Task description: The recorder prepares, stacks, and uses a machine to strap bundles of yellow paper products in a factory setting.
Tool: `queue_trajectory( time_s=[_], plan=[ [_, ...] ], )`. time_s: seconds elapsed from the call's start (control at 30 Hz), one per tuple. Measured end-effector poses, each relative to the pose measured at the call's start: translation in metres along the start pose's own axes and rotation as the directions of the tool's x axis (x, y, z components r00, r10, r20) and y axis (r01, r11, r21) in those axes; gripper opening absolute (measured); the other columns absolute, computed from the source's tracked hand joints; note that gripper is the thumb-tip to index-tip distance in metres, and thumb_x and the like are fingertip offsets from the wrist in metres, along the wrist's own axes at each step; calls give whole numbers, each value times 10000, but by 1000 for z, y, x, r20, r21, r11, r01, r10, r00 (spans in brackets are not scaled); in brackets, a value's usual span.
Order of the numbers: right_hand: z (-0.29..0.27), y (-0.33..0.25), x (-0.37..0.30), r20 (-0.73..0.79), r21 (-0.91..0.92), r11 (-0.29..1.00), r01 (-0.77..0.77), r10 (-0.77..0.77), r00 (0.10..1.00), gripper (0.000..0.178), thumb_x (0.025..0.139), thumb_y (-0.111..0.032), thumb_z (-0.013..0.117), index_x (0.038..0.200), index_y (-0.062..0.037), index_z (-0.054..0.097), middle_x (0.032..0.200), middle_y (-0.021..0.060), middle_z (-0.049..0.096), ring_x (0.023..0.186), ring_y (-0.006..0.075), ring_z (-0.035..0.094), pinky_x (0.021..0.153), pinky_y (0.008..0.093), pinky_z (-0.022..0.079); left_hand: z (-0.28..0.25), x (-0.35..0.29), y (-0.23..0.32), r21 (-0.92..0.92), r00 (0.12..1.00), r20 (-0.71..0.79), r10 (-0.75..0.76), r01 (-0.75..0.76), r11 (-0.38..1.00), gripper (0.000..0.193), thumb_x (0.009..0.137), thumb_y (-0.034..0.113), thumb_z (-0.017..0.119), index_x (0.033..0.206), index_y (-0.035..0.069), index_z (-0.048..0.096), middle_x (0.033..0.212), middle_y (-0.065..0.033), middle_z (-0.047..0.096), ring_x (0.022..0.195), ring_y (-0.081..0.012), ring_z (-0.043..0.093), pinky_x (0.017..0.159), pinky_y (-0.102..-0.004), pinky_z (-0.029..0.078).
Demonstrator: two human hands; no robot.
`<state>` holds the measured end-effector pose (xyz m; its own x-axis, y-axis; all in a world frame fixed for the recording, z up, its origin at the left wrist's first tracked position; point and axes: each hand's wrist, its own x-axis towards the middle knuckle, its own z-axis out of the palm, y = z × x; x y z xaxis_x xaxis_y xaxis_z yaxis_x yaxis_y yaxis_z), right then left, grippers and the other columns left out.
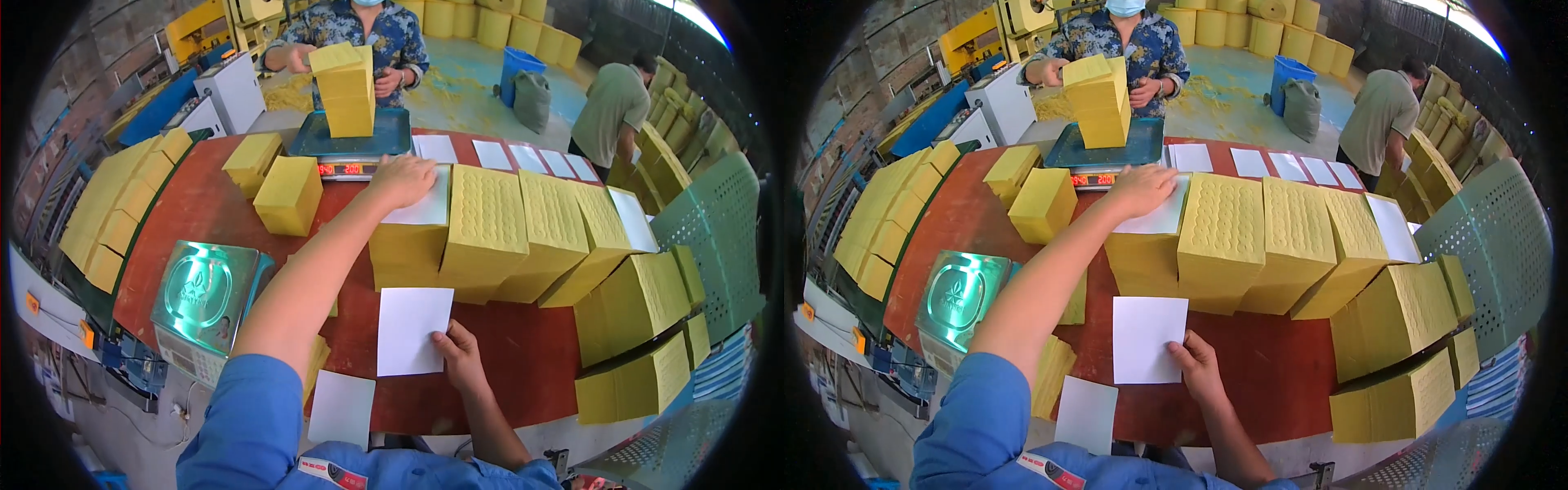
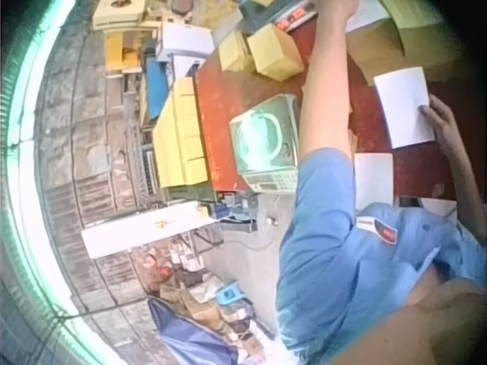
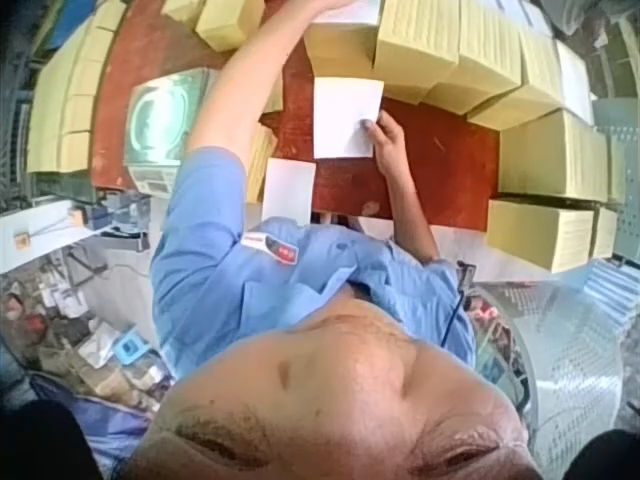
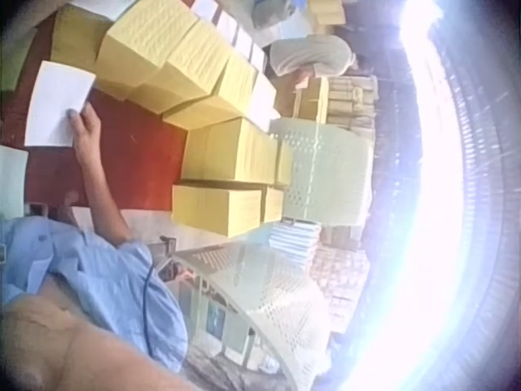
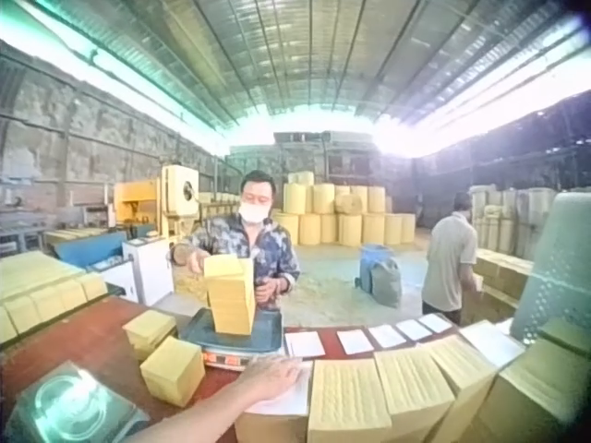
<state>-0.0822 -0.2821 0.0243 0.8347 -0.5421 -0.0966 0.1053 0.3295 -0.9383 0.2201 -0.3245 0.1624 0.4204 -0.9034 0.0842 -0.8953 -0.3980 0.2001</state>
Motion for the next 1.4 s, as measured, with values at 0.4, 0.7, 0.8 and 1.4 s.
queue_trajectory(
  time_s=[0.4,0.7,0.8,1.4],
  plan=[
    [-34,36,-26,-81,286,958,-29,54,995,247,964,-152,538,1161,-15,596,1053,60,668,937,141,635,846,310,509,25,-44,-12,-69,976,-87,200,-206,976,447,963,386,422,1245,74,573,1276,-158,582,1181,-388,528,1008,-508,420],
    [-23,53,-92,-182,457,886,82,3,983,282,976,-159,521,1219,-21,556,1044,74,675,916,179,664,803,333,549,24,-131,26,-220,989,-145,-18,-15,975,478,964,420,426,1333,128,508,1328,-175,530,1246,-388,470,1021,-530,417],
    [-20,59,-116,-240,512,851,118,9,971,283,981,-165,512,1221,-23,555,1039,81,676,887,191,671,768,344,560,22,-157,51,-192,992,-127,-7,-18,981,489,961,422,431,1338,120,502,1343,-169,518,1258,-373,466,1007,-555,423],
    [9,141,-257,-463,558,808,191,113,879,329,971,-176,522,1262,-22,531,1107,101,665,1007,223,658,906,390,537,22,-226,142,-169,934,-145,326,-348,922,610,966,481,474,1392,45,482,1331,-170,546,1235,-355,485,1018,-459,428]
  ],
)
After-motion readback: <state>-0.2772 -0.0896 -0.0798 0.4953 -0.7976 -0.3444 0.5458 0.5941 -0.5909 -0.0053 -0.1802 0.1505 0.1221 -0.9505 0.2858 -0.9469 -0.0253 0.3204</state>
